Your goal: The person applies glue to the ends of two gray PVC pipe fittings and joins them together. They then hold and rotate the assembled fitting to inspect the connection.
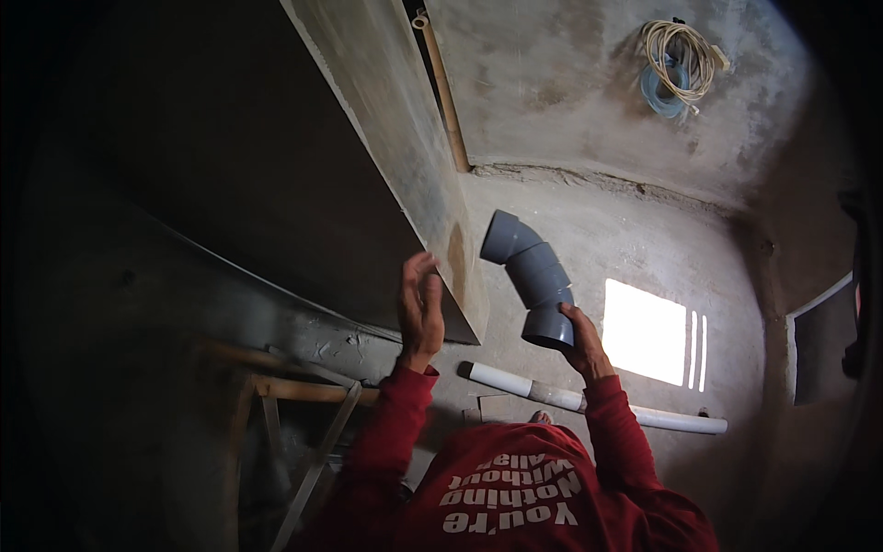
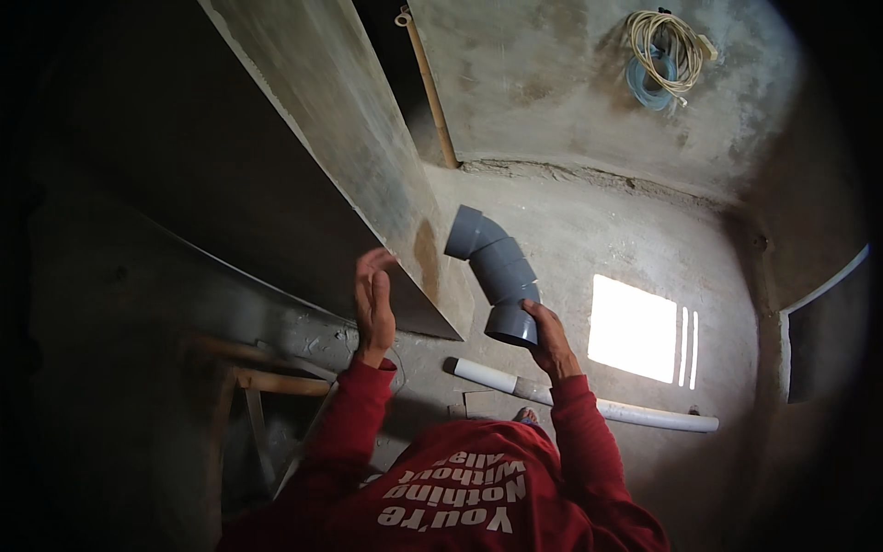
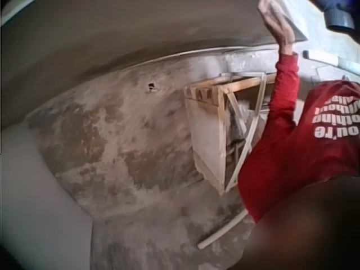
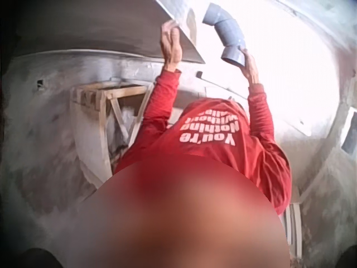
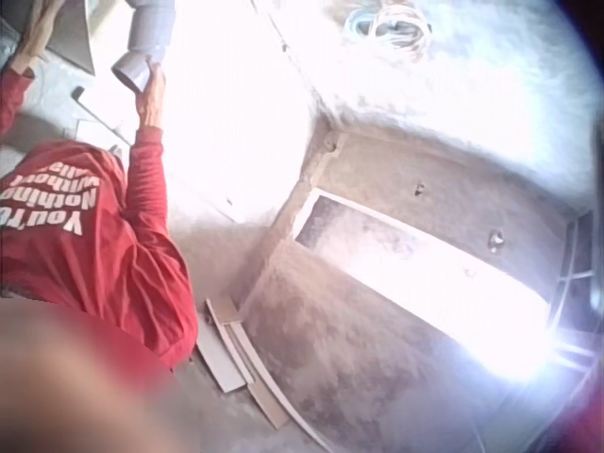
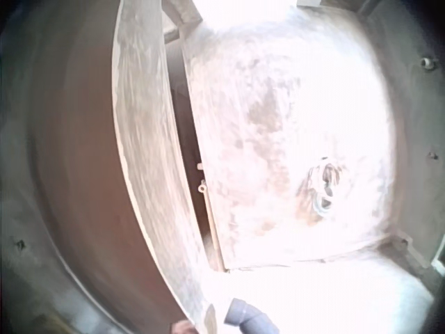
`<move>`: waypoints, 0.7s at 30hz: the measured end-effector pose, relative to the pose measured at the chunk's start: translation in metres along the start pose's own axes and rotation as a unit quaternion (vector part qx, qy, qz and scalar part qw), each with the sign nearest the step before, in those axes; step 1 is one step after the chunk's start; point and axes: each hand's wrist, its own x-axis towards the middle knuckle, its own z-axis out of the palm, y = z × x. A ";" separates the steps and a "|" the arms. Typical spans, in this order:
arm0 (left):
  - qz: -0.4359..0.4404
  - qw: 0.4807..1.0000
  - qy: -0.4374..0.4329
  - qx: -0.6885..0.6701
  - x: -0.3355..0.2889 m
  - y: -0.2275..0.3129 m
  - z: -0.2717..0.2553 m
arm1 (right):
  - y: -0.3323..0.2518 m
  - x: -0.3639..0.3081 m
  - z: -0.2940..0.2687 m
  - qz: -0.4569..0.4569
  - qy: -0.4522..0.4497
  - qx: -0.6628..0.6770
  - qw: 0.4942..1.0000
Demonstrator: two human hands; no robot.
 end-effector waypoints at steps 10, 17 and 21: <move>0.479 0.603 -0.124 0.625 0.157 0.156 -0.012 | -0.036 -0.017 -0.044 -0.021 0.034 0.031 0.999; 0.476 0.561 -0.177 0.654 0.191 0.152 -0.011 | -0.044 -0.019 -0.066 -0.009 0.060 0.024 0.998; 0.458 0.562 -0.184 0.664 0.188 0.153 -0.011 | -0.050 -0.020 -0.070 -0.004 0.062 0.024 0.998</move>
